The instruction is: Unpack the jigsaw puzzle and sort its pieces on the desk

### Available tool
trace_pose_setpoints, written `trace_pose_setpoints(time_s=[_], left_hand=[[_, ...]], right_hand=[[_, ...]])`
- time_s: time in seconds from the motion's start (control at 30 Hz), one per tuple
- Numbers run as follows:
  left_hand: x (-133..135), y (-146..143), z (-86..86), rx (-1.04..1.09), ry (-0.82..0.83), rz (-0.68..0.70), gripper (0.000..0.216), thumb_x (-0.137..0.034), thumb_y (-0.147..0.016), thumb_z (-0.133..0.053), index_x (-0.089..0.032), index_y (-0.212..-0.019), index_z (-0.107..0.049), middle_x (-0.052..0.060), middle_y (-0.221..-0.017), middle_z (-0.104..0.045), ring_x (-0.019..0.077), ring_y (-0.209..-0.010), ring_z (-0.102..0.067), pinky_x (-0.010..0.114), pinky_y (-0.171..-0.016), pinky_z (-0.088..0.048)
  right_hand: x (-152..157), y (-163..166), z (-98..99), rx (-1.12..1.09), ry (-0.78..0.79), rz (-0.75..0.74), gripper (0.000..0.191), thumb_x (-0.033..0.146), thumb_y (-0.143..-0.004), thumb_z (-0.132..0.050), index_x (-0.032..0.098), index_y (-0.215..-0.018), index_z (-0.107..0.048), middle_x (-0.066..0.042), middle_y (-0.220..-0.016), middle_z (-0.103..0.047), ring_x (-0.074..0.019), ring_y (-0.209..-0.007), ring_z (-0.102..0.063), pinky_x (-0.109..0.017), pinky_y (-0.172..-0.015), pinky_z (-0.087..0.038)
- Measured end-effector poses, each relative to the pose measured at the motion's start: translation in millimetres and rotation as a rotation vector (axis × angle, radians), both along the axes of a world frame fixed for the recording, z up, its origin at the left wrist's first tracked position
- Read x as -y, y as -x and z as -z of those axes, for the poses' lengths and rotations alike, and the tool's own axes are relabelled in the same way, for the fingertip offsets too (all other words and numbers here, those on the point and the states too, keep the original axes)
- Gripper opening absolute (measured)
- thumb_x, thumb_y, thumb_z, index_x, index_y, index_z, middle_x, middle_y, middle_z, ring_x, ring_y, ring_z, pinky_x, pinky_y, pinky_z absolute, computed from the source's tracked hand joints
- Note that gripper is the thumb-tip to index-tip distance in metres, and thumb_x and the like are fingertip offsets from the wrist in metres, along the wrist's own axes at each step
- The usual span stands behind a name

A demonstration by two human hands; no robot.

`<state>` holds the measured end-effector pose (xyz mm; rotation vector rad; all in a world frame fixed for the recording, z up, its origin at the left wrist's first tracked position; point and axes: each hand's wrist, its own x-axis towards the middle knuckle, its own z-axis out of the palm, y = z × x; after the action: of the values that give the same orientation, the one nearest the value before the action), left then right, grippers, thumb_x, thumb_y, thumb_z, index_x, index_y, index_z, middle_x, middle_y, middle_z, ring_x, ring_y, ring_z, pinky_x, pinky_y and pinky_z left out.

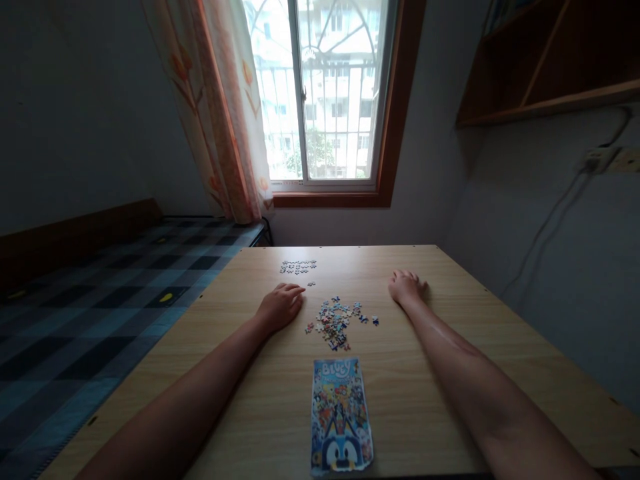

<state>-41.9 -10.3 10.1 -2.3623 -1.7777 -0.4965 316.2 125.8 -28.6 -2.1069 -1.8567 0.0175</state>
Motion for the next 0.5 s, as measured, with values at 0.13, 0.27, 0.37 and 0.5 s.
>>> trace_pose_setpoints(time_s=[0.13,0.27,0.37,0.5], left_hand=[[-7,-6,3.4,-0.052,-0.008,0.015,0.045,-0.035,-0.097,-0.037,-0.020,-0.133,-0.060,0.006,-0.137,-0.061,0.0233,-0.126,-0.051,0.038,-0.107,-0.043],[-21,-15,1.2,-0.076,-0.005,0.046,0.043,-0.034,-0.098,-0.036,-0.021,-0.129,-0.063,0.006,-0.137,-0.061,0.0223,-0.126,-0.051,0.038,-0.108,-0.042],[-32,-25,-1.6,-0.075,0.016,-0.003,0.037,-0.033,-0.099,-0.037,-0.024,-0.118,-0.068,0.005,-0.128,-0.066,0.0213,-0.118,-0.055,0.036,-0.103,-0.045],[-45,-38,-1.2,-0.080,0.020,-0.079,0.033,-0.030,-0.098,-0.039,-0.023,-0.107,-0.071,0.007,-0.115,-0.069,0.0219,-0.110,-0.057,0.034,-0.097,-0.047]], right_hand=[[2,3,-0.4,0.012,-0.018,-0.013,0.038,0.031,-0.094,-0.035,0.023,-0.118,-0.065,-0.014,-0.128,-0.059,-0.0281,-0.123,-0.045,-0.054,-0.101,-0.032],[3,4,-0.5,0.011,-0.033,-0.024,0.037,0.031,-0.095,-0.035,0.022,-0.116,-0.065,-0.014,-0.127,-0.060,-0.0279,-0.122,-0.046,-0.054,-0.101,-0.033],[3,4,-0.3,0.009,-0.039,-0.029,0.037,0.030,-0.095,-0.035,0.022,-0.115,-0.065,-0.014,-0.126,-0.061,-0.0277,-0.121,-0.047,-0.053,-0.102,-0.033],[2,4,-0.8,0.003,-0.033,-0.032,0.038,0.030,-0.095,-0.036,0.023,-0.119,-0.064,-0.014,-0.126,-0.060,-0.0280,-0.122,-0.047,-0.054,-0.102,-0.032]])
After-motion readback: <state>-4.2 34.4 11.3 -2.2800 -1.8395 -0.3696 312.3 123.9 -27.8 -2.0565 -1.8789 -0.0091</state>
